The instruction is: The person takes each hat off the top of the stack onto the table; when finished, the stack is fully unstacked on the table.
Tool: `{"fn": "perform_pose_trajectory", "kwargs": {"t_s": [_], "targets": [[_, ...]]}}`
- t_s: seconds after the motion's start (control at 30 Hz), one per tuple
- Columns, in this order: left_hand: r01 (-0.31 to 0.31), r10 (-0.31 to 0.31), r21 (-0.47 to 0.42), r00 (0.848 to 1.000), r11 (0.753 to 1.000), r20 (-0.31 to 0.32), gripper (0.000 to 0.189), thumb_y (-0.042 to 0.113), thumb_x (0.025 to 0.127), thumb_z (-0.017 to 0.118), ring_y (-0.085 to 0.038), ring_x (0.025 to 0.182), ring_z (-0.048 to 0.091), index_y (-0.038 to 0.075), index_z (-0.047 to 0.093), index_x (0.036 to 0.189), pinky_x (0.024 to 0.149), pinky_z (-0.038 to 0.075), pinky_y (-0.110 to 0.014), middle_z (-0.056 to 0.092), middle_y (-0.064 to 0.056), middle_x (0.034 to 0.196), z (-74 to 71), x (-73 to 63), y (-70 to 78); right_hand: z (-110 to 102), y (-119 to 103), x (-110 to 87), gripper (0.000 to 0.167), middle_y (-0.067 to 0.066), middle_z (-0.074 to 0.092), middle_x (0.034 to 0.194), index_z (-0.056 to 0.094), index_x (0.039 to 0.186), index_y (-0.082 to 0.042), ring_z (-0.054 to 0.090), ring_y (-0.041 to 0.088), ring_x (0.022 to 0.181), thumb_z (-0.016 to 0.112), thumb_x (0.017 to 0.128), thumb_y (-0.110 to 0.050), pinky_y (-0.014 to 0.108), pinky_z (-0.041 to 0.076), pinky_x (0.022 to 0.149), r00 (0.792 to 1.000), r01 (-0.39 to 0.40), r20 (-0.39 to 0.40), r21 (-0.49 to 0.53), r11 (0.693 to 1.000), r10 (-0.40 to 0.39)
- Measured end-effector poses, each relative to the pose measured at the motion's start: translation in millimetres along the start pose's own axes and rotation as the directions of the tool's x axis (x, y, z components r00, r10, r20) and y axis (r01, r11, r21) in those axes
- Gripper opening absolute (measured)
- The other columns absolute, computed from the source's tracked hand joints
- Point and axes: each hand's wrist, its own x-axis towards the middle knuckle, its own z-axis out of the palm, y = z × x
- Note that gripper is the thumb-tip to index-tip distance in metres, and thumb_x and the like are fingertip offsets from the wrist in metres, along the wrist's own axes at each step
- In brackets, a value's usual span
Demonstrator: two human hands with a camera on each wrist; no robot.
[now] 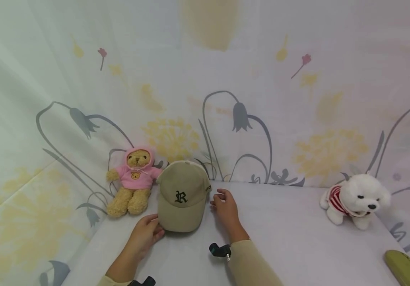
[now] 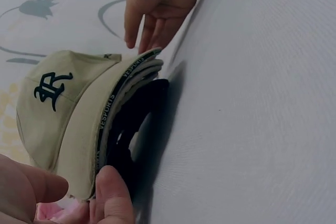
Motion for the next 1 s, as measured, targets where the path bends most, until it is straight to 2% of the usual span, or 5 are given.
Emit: {"fn": "perform_pose_trajectory", "kwargs": {"t_s": [0.2,0.57,0.77,1.0], "targets": [[-0.022,0.022,-0.058,1.0,0.998,0.001,0.043,0.01,0.11,0.045,-0.016,0.087,0.058,-0.009,0.039,0.149,0.075,0.059,-0.027,0.054,-0.014,0.107,-0.8,0.7,-5.3,5,-9,5.5,0.049,0.027,0.058,0.14,0.04,0.155,-0.003,0.071,0.03,0.112,0.055,0.11,-0.016,0.031,0.062,0.087,1.0,0.019,0.023,0.056,0.998,-0.021],[-0.05,0.05,-0.057,0.999,0.997,-0.004,0.042,0.008,0.109,0.051,-0.016,0.086,0.059,-0.005,0.04,0.147,0.074,0.057,-0.027,0.058,-0.014,0.111,1.5,9.6,-13.6,13,-11,12.3,0.043,0.026,0.058,0.138,0.047,0.149,0.002,0.063,0.035,0.123,0.054,0.109,-0.012,0.04,0.06,0.098,0.999,-0.025,0.023,0.104,0.994,0.023],[-0.058,0.057,-0.055,0.998,0.997,-0.01,0.039,0.006,0.109,0.048,-0.017,0.087,0.059,-0.005,0.041,0.146,0.074,0.057,-0.027,0.058,-0.014,0.112,2.1,7.9,-12.7,14,-7,13.7,0.038,0.024,0.059,0.137,0.051,0.146,-0.001,0.068,0.028,0.117,0.053,0.11,-0.013,0.038,0.059,0.098,0.998,-0.04,0.056,0.156,0.987,0.031],[-0.059,0.058,-0.082,0.998,0.995,-0.006,0.039,0.004,0.109,0.049,-0.016,0.087,0.059,-0.004,0.041,0.146,0.074,0.056,-0.028,0.057,-0.013,0.111,2.9,6.9,-14.0,15,-1,14.7,0.034,0.019,0.061,0.133,0.054,0.139,-0.002,0.068,0.017,0.106,0.058,0.108,-0.014,0.027,0.06,0.086,0.995,-0.08,0.07,0.246,0.966,0.065]]}}
